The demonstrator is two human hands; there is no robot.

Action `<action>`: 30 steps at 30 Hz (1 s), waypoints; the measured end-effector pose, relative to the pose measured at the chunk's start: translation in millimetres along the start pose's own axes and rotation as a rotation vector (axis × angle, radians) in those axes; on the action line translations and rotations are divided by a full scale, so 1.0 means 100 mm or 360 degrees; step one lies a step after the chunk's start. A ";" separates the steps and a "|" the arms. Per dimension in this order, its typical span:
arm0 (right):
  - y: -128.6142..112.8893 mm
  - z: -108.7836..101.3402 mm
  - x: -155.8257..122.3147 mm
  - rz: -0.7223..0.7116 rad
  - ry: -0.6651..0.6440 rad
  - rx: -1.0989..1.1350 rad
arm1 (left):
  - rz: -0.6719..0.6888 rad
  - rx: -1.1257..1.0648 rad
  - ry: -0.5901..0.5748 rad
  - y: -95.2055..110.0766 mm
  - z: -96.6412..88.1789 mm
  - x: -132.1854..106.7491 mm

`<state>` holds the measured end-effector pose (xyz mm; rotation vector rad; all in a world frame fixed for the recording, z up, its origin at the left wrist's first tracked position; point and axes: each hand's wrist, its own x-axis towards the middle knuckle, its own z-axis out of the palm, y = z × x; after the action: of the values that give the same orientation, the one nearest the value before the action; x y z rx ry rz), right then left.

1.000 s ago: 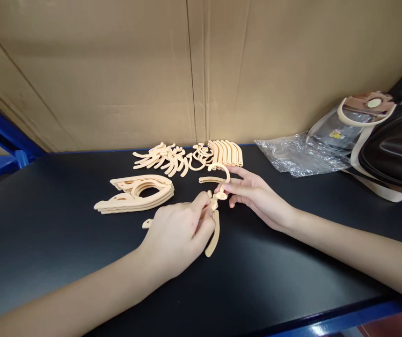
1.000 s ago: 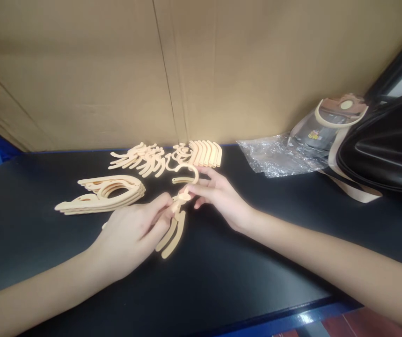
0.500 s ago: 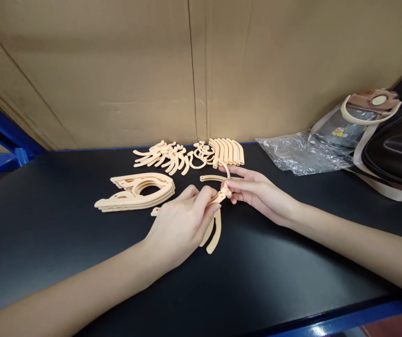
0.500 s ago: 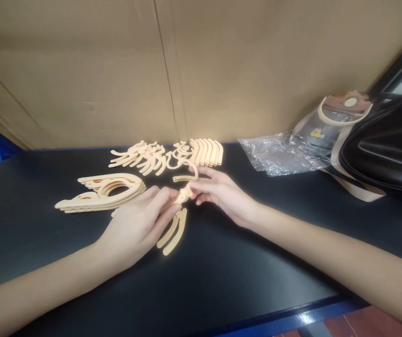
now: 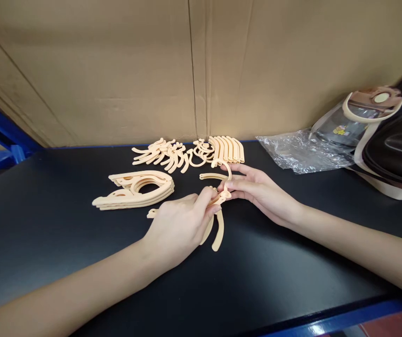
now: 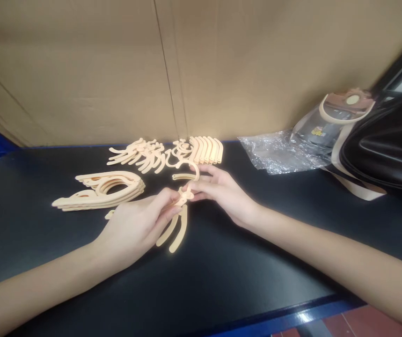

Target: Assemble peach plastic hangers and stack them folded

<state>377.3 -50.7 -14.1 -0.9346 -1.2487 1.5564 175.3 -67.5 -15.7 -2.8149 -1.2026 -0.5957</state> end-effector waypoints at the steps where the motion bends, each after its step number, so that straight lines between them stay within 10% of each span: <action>1: 0.00 0.00 0.00 -0.0011 0.0005 0.0000 | 0.0008 0.0007 0.0006 0.00 0.01 0.00; 9: 0.11 0.08 -0.05 -0.0290 -0.0187 -0.0349 | 0.0065 0.0145 0.0321 -0.07 0.00 0.06; 17: 0.08 0.06 -0.05 -0.0260 0.0131 -0.0069 | 0.0168 0.0204 0.0341 -0.06 -0.02 0.05; 30: 0.03 0.00 0.00 -0.0031 -0.0024 0.0346 | 0.0160 0.0347 0.0262 -0.05 0.01 0.04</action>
<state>376.7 -51.3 -17.3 -0.7703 -1.0704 1.6488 174.9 -61.4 -16.1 -2.5717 -1.0226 -0.6340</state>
